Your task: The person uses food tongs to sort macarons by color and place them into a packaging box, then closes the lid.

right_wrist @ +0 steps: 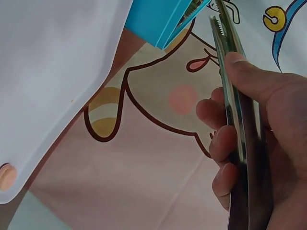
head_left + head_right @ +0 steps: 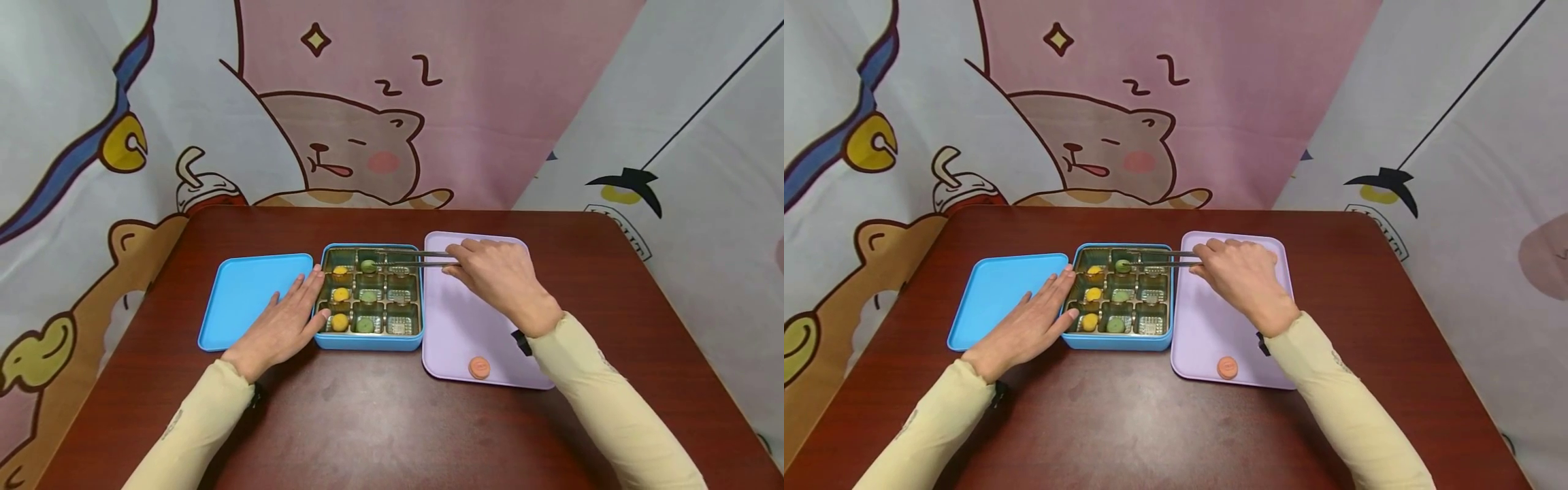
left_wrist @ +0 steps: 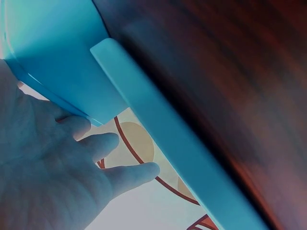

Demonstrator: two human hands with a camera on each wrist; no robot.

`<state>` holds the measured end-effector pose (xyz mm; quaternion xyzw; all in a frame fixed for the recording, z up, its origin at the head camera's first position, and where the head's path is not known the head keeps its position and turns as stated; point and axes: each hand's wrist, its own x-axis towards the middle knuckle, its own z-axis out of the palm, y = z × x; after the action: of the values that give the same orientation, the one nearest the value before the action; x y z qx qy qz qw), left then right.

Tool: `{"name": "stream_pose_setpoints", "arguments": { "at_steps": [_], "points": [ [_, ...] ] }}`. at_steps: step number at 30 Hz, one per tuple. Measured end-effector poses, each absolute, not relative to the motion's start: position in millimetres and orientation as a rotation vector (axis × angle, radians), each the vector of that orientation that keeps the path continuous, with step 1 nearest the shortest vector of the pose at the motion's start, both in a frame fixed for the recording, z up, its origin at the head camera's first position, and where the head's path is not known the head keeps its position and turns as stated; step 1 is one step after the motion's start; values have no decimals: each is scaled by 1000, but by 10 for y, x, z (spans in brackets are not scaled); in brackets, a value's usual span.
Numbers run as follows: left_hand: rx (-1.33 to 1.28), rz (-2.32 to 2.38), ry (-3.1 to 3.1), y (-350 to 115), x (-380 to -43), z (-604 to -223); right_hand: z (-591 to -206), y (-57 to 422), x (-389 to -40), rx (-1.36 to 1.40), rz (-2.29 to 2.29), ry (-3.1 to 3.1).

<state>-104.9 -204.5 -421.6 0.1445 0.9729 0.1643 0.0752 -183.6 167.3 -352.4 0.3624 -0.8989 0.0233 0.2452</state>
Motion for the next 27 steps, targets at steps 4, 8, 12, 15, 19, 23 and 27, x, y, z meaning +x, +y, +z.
{"name": "stream_pose_setpoints", "arguments": {
  "at_steps": [4, 8, 12, 15, 19, 23, 27],
  "points": [
    [433, 488, 2921, -2046, -1049, -4214, -3516, 1609, -1854, 985, 24, -2458],
    [424, 490, 2917, -2045, -1047, -4209, -3514, 1551, -1866, 993, -3, -2467],
    [427, 489, 2918, -2044, -1050, -4208, -3505, 1488, -1871, 984, -45, -2482],
    [434, 490, 2919, -2043, -1053, -4214, -3500, 1442, -1877, 981, -65, -2481],
    [439, 495, 2919, -2047, -1055, -4219, -3523, 1377, -1903, 999, -59, -2438],
    [437, 495, 2917, -2047, -1056, -4218, -3536, 1328, -1923, 1018, -73, -2408],
    [431, 496, 2914, -2045, -1056, -4217, -3517, 1291, -1927, 1020, -94, -2417]
  ]
}}
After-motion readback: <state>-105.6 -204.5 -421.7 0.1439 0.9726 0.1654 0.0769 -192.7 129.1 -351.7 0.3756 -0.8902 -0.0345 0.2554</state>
